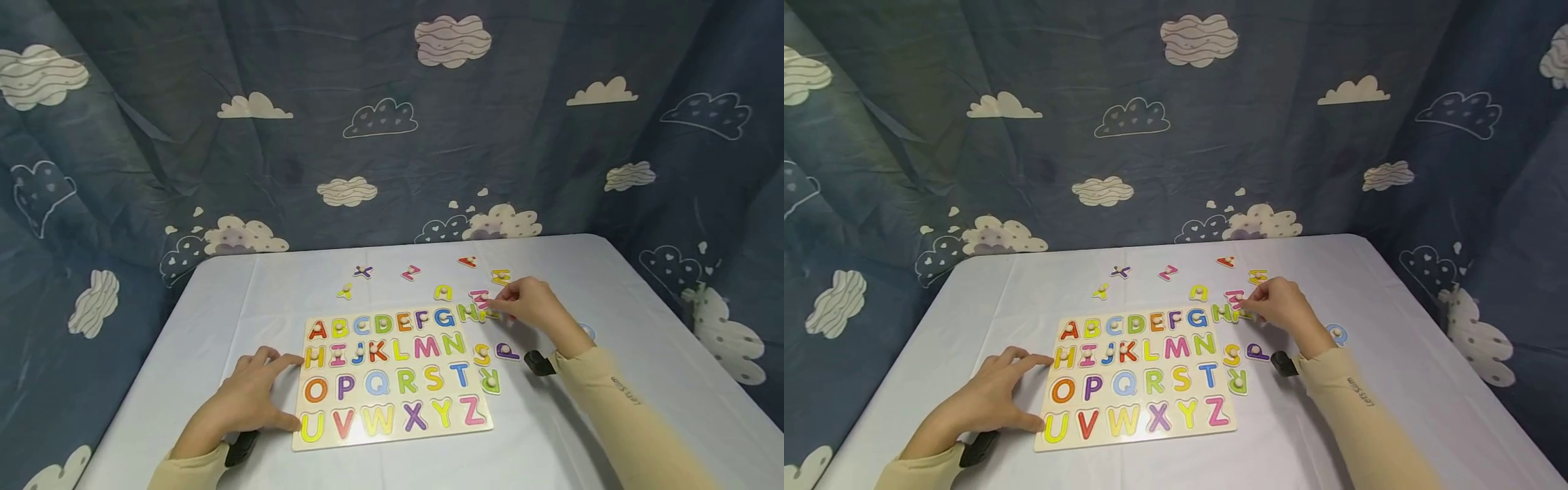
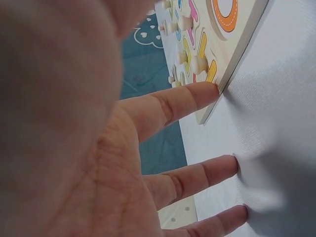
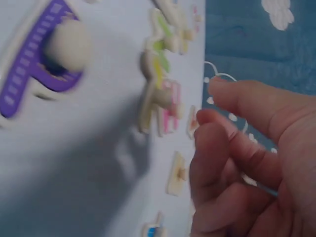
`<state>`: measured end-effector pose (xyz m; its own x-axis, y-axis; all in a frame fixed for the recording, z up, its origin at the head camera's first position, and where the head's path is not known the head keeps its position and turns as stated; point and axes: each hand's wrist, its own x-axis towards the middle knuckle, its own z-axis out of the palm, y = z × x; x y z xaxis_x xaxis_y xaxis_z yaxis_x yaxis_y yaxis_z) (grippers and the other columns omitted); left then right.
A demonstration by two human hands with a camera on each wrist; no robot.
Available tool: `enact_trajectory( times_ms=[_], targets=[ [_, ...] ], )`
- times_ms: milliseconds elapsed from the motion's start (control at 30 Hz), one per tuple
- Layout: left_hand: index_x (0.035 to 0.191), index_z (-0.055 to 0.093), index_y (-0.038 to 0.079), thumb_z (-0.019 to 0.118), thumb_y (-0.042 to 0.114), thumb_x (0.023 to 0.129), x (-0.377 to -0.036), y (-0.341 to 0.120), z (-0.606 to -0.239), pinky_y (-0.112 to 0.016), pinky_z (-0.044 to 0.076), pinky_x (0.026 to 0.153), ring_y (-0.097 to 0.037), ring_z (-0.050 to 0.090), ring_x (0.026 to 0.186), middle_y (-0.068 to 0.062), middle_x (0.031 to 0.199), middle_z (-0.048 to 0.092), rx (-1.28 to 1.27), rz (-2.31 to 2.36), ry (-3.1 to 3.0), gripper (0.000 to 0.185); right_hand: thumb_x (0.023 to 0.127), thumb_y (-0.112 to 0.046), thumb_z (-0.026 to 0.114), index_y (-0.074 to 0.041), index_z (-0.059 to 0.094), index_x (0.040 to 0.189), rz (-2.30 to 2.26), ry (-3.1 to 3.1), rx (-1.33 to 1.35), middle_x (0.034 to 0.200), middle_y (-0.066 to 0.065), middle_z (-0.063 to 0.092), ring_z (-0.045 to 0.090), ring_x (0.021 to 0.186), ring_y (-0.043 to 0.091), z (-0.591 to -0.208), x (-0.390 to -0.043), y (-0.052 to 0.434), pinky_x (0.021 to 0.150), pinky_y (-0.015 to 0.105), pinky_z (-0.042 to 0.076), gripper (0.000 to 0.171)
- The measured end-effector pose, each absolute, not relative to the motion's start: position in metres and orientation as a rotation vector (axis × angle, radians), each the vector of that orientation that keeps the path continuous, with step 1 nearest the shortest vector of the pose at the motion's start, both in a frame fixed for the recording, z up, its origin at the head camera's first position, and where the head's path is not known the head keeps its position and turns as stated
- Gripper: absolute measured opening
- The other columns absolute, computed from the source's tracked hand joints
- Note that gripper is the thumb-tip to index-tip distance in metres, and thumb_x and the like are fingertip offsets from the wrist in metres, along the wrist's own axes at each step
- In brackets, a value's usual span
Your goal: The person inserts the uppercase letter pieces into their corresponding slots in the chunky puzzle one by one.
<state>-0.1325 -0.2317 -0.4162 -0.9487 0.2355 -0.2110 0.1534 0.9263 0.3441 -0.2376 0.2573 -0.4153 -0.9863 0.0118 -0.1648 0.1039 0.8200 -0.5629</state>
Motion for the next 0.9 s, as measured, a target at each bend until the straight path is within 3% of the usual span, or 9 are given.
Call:
enact_trajectory(
  times_ms=[333,667,900],
  targets=[
    [0.142,0.065,0.024,0.105,0.047,0.055,-0.132,-0.231,-0.416,-0.069,0.055,0.089,-0.045,0.053,0.123,-0.018,0.142,0.057,0.287,0.469,2.847,0.099,0.092,-0.038,0.084,-0.007,0.072,0.085,-0.822,2.859,0.256,0.073,0.005,0.062,0.056,0.074,0.021,-0.431,-0.233,0.245,0.064,0.03,0.042,0.035],
    [0.143,0.065,0.025,0.105,0.048,0.055,-0.132,-0.232,-0.418,-0.07,0.054,0.092,-0.045,0.053,0.125,-0.017,0.143,0.057,0.285,0.472,2.835,0.099,0.092,-0.028,0.083,-0.005,0.074,0.088,-0.831,2.889,0.238,0.077,0.006,0.065,0.057,0.076,0.022,-0.431,-0.23,0.241,0.065,0.03,0.043,0.026],
    [0.143,0.065,0.025,0.105,0.048,0.055,-0.132,-0.233,-0.418,-0.07,0.055,0.092,-0.045,0.053,0.125,-0.016,0.142,0.057,0.286,0.471,2.842,0.099,0.089,-0.023,0.082,-0.004,0.075,0.091,-0.937,2.909,0.088,0.079,0.006,0.068,0.058,0.074,0.019,-0.422,-0.228,0.23,0.065,0.029,0.045,0.021]
  ],
)
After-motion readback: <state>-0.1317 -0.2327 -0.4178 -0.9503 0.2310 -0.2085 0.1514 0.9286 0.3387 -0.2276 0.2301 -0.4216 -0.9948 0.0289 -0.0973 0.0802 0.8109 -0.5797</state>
